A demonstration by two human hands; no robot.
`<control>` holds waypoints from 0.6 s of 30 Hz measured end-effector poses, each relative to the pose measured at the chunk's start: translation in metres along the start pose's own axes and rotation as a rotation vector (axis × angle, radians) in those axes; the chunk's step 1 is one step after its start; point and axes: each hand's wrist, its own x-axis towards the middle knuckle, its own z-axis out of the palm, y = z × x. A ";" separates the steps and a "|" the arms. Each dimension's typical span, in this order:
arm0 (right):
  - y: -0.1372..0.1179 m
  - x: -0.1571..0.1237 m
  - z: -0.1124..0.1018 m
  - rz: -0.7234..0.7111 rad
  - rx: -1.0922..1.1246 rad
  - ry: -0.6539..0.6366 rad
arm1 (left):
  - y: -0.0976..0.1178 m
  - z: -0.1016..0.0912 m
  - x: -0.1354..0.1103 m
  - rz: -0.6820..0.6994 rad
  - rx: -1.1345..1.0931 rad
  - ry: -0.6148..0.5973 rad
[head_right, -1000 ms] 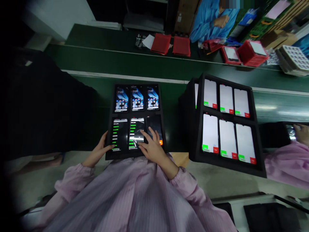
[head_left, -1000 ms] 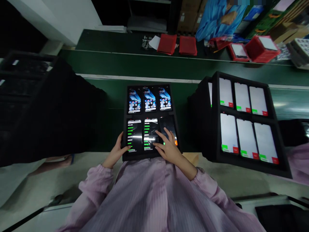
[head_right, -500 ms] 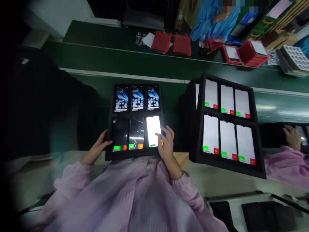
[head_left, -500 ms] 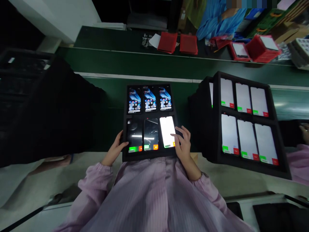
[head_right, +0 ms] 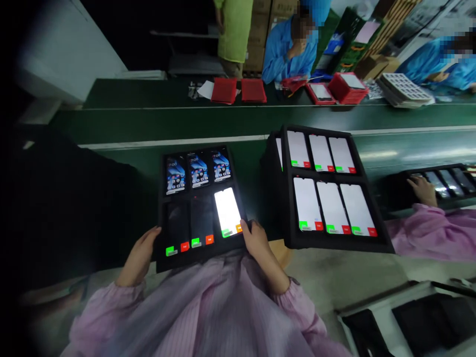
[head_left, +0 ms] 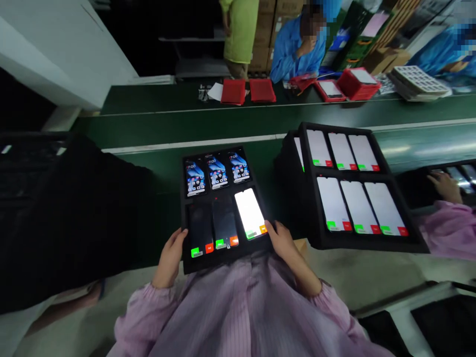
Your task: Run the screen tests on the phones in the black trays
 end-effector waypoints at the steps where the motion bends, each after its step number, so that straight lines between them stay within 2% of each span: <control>1: -0.007 0.001 -0.004 -0.001 0.025 0.000 | 0.005 -0.001 0.003 -0.027 -0.065 -0.022; 5: -0.021 0.002 -0.016 -0.017 0.024 -0.018 | 0.015 -0.001 0.009 -0.092 -0.204 -0.097; 8: -0.017 0.000 -0.015 0.002 -0.142 -0.045 | 0.013 0.000 0.011 -0.085 -0.139 -0.116; 10: -0.013 0.002 -0.010 -0.015 -0.230 -0.002 | 0.012 0.000 0.018 -0.010 -0.049 -0.106; 12: -0.014 0.010 -0.004 -0.145 -0.226 0.164 | 0.017 0.003 0.031 0.125 0.058 -0.096; 15: -0.030 0.036 0.007 -0.460 -0.151 0.429 | 0.036 0.019 0.056 0.357 0.198 -0.100; 17: -0.050 0.059 0.017 -0.556 -0.148 0.443 | 0.055 0.039 0.069 0.454 0.283 -0.074; 18: -0.061 0.071 0.022 -0.548 -0.164 0.423 | 0.065 0.051 0.075 0.470 0.337 -0.038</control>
